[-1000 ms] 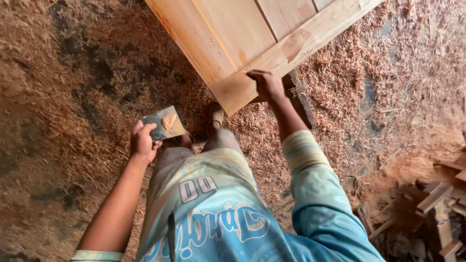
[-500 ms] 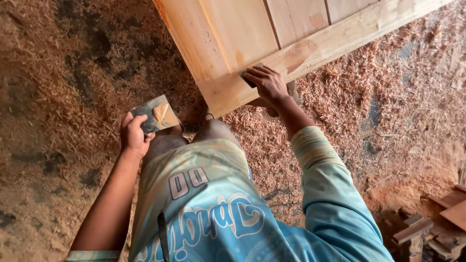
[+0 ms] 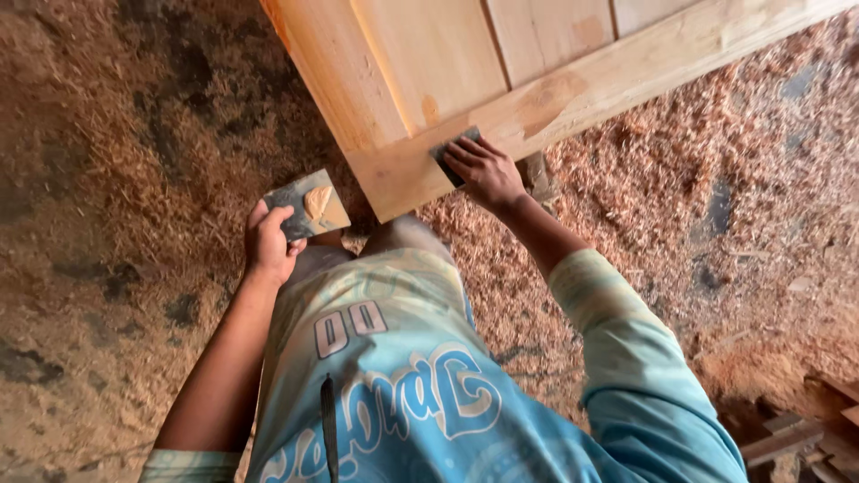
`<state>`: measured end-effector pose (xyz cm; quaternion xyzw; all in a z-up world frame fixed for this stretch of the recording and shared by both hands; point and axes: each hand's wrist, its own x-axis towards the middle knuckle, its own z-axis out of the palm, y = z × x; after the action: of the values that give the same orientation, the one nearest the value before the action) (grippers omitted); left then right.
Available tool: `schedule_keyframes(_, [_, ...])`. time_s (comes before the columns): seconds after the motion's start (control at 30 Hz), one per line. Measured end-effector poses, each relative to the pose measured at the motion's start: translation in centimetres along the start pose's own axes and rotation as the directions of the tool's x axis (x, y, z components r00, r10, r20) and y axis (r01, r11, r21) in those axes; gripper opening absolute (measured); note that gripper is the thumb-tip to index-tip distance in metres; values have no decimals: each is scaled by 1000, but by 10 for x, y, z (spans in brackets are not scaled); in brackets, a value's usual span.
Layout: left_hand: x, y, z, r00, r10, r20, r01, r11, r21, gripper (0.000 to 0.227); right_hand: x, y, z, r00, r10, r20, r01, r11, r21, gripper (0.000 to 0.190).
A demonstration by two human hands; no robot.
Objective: The person scoops wood filler from a can with a putty knife, spreads it onto a metal mixing plate, and applies it into the grooves of a wooden door panel. The person repeatedly mixes and applies filler to multiple grooves across the panel surface.
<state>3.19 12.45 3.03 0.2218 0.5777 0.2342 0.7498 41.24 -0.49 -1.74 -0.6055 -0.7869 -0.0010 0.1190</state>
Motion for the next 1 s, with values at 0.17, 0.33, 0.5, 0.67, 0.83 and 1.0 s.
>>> schedule_keyframes(0.17, [0, 6, 0, 999, 32, -28, -32, 999, -1, 5, 9, 26, -11, 520, 710, 476, -806, 592, -3, 36])
schedule_keyframes(0.33, [21, 4, -5, 999, 34, -34, -36, 998, -51, 8, 54, -46, 18, 568, 739, 362, -799, 601, 25, 41])
schedule_keyframes(0.5, [51, 3, -5, 1000, 18, 9, -18, 1000, -11, 8, 70, -67, 4, 533, 680, 504, -820, 562, 109, 43])
schedule_keyframes(0.67, [77, 21, -12, 997, 12, 82, -14, 1000, 27, 8, 87, -66, -7, 582, 749, 318, -792, 432, 431, 34])
schedule_keyframes(0.83, [104, 74, -11, 996, -13, 90, 14, 1000, -11, 10, 164, -119, 3, 561, 813, 155, -459, 150, 876, 23])
schedule_keyframes(1.0, [114, 152, -16, 991, 98, 87, -82, 982, -172, 12, 272, -186, -14, 487, 872, 58, -590, 279, 758, 19])
